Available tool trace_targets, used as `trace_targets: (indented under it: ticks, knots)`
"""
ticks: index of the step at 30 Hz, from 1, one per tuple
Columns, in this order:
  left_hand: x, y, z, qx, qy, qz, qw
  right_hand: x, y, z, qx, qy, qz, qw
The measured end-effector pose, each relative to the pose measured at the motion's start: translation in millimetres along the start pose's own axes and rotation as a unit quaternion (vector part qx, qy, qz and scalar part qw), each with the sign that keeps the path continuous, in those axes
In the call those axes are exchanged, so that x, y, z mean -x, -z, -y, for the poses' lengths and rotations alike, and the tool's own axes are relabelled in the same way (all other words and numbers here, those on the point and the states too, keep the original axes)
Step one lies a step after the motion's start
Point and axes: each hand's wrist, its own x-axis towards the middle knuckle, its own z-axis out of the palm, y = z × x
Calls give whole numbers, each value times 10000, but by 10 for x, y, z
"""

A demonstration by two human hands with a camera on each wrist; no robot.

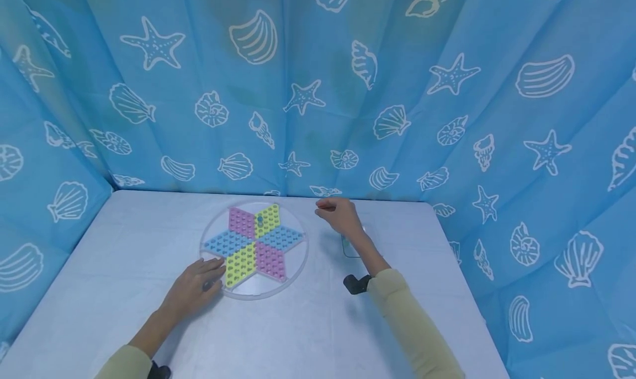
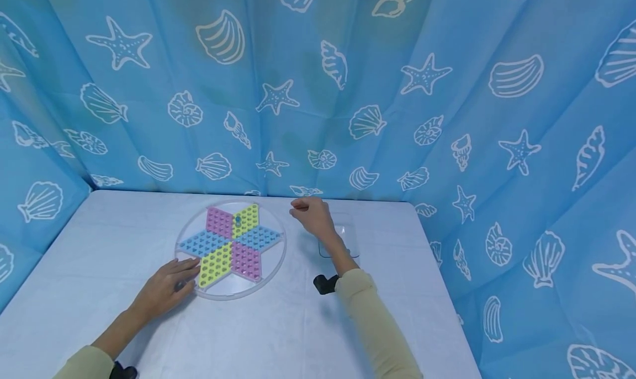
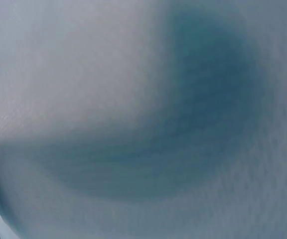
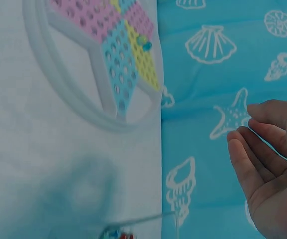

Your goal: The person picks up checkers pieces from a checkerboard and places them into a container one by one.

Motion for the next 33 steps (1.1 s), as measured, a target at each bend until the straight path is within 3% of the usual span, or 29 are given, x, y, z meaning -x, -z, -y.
trace_targets:
  ticks: [8,18,33]
  knots:
    - [9,-6,7,-42,-150,-202,9997,-30,-213,138,-100,97,162,9998]
    - [6,3,-10,-83,-19,-25,10000,-63,-452,237,-171,-22,263,9995]
    - [9,11,-27,-67,5,-33,10000,-97,-952,228,-544,-264,502,9969]
